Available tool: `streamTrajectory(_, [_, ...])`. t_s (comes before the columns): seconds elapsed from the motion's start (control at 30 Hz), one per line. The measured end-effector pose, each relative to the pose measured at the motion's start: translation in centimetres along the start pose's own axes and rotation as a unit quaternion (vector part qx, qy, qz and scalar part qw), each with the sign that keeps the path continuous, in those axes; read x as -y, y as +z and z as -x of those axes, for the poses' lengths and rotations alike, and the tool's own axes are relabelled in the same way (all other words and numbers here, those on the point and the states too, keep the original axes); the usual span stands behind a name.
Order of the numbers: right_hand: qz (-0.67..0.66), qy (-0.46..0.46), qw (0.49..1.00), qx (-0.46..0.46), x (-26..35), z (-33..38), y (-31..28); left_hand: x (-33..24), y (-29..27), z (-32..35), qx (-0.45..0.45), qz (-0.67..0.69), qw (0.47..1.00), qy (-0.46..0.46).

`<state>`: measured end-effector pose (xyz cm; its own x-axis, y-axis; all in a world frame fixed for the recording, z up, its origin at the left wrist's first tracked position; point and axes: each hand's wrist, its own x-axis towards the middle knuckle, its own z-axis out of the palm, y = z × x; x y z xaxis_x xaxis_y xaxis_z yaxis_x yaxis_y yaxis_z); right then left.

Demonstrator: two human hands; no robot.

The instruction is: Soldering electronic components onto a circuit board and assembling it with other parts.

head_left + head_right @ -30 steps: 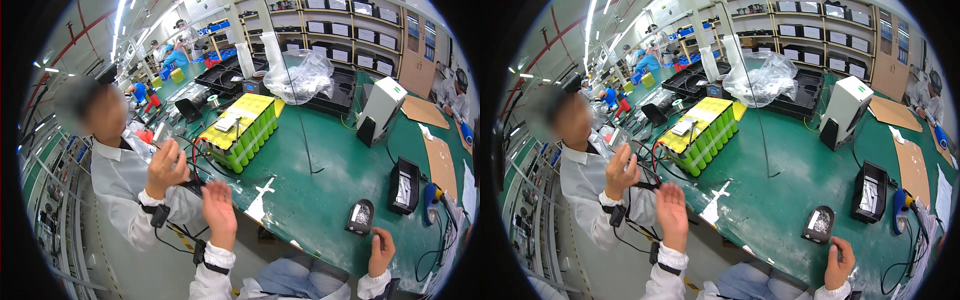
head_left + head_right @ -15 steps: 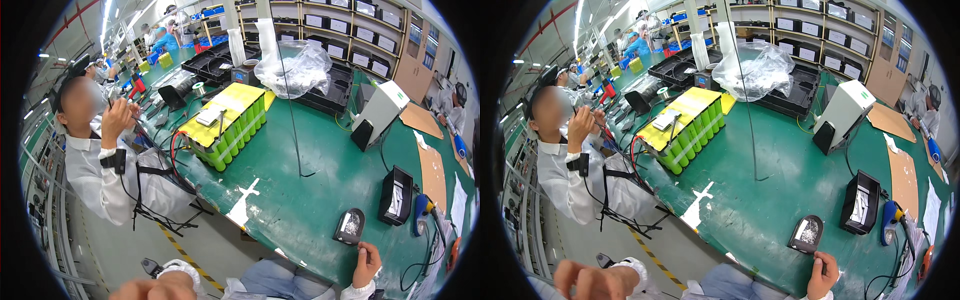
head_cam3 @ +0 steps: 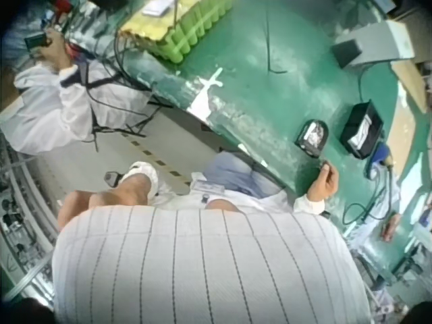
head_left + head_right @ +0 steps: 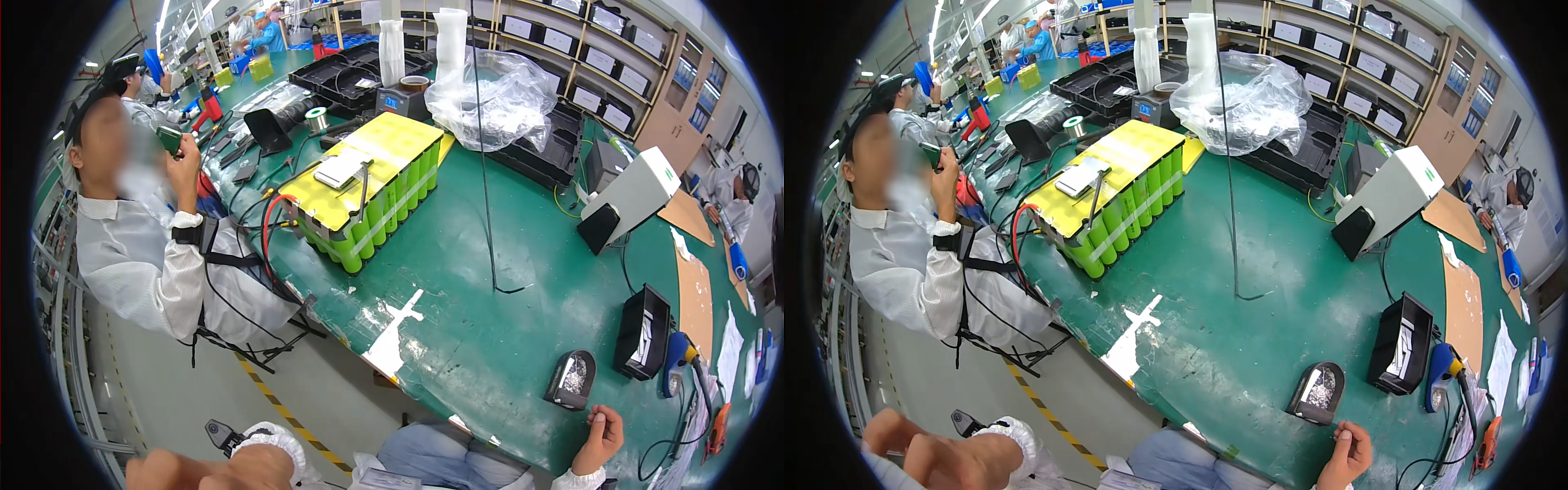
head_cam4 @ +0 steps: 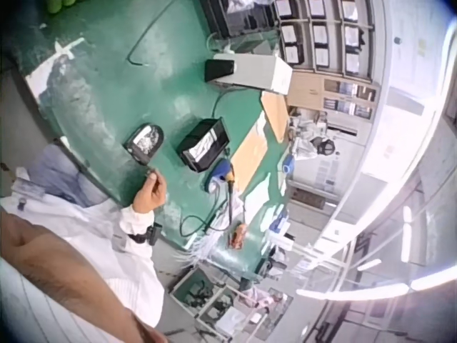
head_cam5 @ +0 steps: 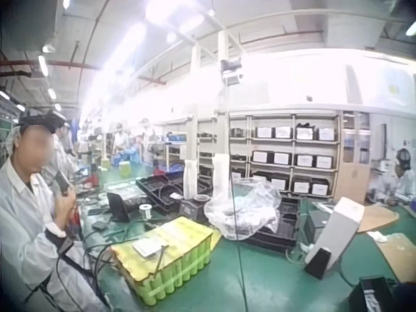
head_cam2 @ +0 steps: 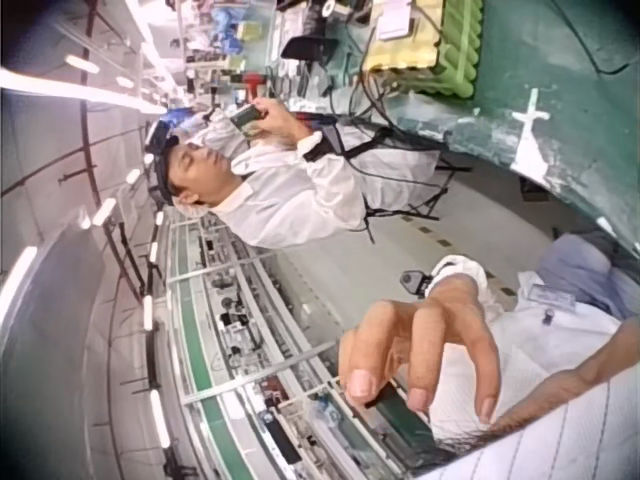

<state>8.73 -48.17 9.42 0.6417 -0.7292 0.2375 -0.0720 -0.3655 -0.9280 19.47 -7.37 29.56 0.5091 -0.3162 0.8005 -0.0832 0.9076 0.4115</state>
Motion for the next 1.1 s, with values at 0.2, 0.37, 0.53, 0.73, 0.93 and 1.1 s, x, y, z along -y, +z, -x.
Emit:
streamTrajectory(0.2, [-0.003,-0.001,1.000,-0.007,-0.4,-0.3,-0.1,-2.2,-0.7,0.4,0.002,-0.023,0.997,-0.077])
streamTrajectory(0.37, [0.003,0.007,1.000,-0.013,-0.1,-0.3,0.1,-0.8,-1.2,0.0,-0.010,0.041,0.999,0.030])
streamTrajectory(0.53, [0.014,0.019,1.000,-0.018,0.3,-0.3,0.5,-1.9,-1.6,-0.1,-0.021,0.005,0.999,-0.033])
streamTrajectory(0.73, [0.005,0.008,1.000,-0.024,0.0,-0.8,0.3,1.5,-3.2,1.1,-0.082,0.102,0.973,0.190])
streamTrajectory(0.93, [-0.009,0.003,1.000,-0.022,-0.4,-0.8,0.1,11.5,-10.7,5.3,-0.111,-0.329,0.935,-0.074])
streamTrajectory(1.1, [0.072,0.002,0.997,0.009,-0.9,-0.1,-2.2,17.8,-11.7,5.3,-0.199,-0.348,0.896,-0.194])
